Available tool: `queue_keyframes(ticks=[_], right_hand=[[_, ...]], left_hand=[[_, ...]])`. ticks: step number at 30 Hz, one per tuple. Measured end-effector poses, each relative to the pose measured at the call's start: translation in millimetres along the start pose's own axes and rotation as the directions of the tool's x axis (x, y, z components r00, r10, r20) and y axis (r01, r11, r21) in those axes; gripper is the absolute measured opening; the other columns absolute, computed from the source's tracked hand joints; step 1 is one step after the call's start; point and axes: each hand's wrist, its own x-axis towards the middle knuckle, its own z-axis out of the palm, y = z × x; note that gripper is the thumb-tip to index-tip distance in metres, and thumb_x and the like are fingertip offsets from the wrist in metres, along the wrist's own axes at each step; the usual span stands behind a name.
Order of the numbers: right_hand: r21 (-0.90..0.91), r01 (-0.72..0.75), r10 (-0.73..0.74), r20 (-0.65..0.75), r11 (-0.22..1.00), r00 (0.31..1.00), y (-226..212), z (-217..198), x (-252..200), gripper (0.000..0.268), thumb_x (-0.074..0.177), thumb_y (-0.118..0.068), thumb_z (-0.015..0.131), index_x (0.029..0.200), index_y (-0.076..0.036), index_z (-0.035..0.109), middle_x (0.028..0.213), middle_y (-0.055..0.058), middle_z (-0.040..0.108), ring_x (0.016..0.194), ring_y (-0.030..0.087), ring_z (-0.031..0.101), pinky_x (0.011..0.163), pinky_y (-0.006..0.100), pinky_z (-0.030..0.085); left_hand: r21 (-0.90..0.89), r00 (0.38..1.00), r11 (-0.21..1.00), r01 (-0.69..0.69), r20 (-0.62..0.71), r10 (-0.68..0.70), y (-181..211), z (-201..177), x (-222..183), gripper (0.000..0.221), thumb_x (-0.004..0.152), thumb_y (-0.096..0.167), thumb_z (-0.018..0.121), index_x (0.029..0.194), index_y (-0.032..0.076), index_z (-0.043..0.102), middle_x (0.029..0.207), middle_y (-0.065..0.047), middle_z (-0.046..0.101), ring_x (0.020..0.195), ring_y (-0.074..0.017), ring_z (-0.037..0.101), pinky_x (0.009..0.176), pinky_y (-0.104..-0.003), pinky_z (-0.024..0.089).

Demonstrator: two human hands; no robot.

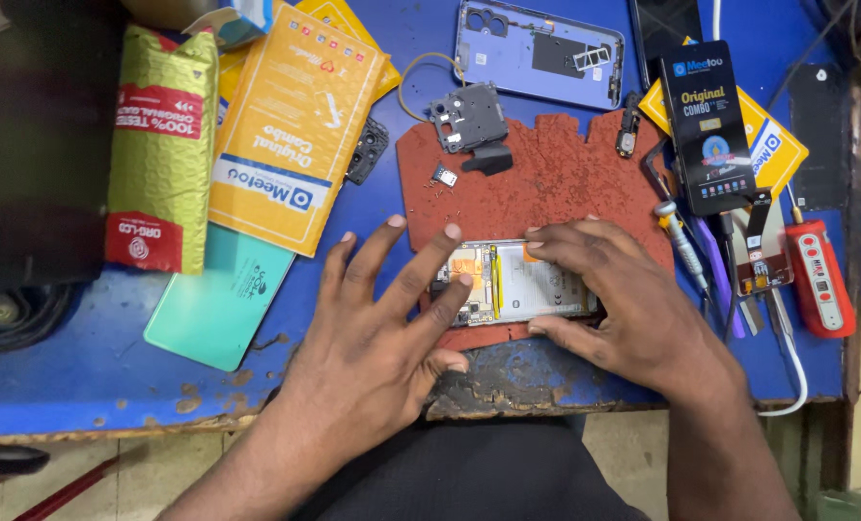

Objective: The person reassembles a smartphone by placing the internal motherboard and camera modules into the frame, connecting various ribbon cables to the board, and using a small screwdriver to secure a component. The person handles the phone chassis, internal circuits, and cables on a blue workbench.

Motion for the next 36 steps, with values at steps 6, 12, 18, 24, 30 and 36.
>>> queue_keyframes(ticks=[6, 12, 18, 24, 30, 36], right_hand=[[-0.062, 0.066, -0.068, -0.026, 0.996, 0.997, -2, 0, 2, 0.069, 0.072, -0.028, 0.087, 0.132, -0.008, 0.06, 0.142, 0.011, 0.061, 0.133, 0.035, 0.054, 0.11, 0.048, 0.045], [-0.192, 0.129, -0.119, 0.065, 0.973, 0.991, -12, 7, 11, 0.067, 0.073, -0.04, 0.084, 0.13, -0.012, 0.063, 0.139, 0.008, 0.059, 0.126, 0.032, 0.053, 0.11, 0.052, 0.04], [-0.25, 0.089, -0.078, 0.053, 0.964, 0.996, -19, 11, 15, 0.062, 0.074, -0.039, 0.082, 0.129, -0.015, 0.067, 0.138, 0.006, 0.059, 0.126, 0.032, 0.051, 0.109, 0.051, 0.04], [-0.253, 0.114, -0.118, -0.002, 0.961, 0.993, -21, 14, 15, 0.058, 0.076, -0.038, 0.082, 0.127, -0.016, 0.068, 0.137, 0.005, 0.061, 0.127, 0.029, 0.054, 0.113, 0.052, 0.04], [-0.109, 0.153, -0.153, 0.012, 0.982, 0.988, -10, -8, 22, 0.058, 0.075, -0.038, 0.083, 0.124, -0.011, 0.067, 0.139, 0.011, 0.061, 0.128, 0.035, 0.056, 0.106, 0.049, 0.046], [-0.257, -0.057, 0.005, -0.201, 0.965, 0.98, 38, -40, 64, 0.054, 0.09, -0.023, 0.083, 0.137, -0.007, 0.063, 0.142, 0.013, 0.065, 0.131, 0.033, 0.06, 0.112, 0.043, 0.049]], left_hand=[[0.103, 0.998, 0.994, -0.032, 0.056, 0.026, -1, 2, 1, 0.059, 0.082, 0.032, 0.074, 0.132, 0.003, 0.064, 0.144, -0.01, 0.053, 0.144, -0.0402, 0.034, 0.115, -0.071, 0.022], [0.095, 0.998, 0.995, -0.024, 0.053, 0.019, -1, 2, 2, 0.061, 0.082, 0.033, 0.072, 0.134, 0.003, 0.063, 0.143, -0.011, 0.054, 0.143, -0.0409, 0.034, 0.113, -0.073, 0.02], [0.095, 0.998, 0.995, -0.022, 0.055, 0.017, -1, 1, 3, 0.062, 0.083, 0.034, 0.071, 0.135, 0.002, 0.062, 0.143, -0.01, 0.054, 0.143, -0.0409, 0.035, 0.113, -0.073, 0.021], [0.089, 0.998, 0.996, -0.023, 0.064, 0.017, -2, 1, 2, 0.06, 0.084, 0.035, 0.071, 0.133, 0.001, 0.063, 0.143, -0.01, 0.054, 0.142, -0.0401, 0.035, 0.113, -0.072, 0.022], [0.058, 0.998, 0.998, -0.023, 0.054, 0.02, -2, 2, 3, 0.061, 0.083, 0.036, 0.071, 0.133, 0.002, 0.062, 0.143, -0.011, 0.053, 0.141, -0.042, 0.034, 0.112, -0.072, 0.023], [0.069, 0.998, 0.997, -0.028, 0.064, 0.023, -4, 3, 2, 0.062, 0.081, 0.034, 0.072, 0.133, 0.002, 0.062, 0.141, -0.012, 0.053, 0.14, -0.0426, 0.035, 0.112, -0.071, 0.023]])
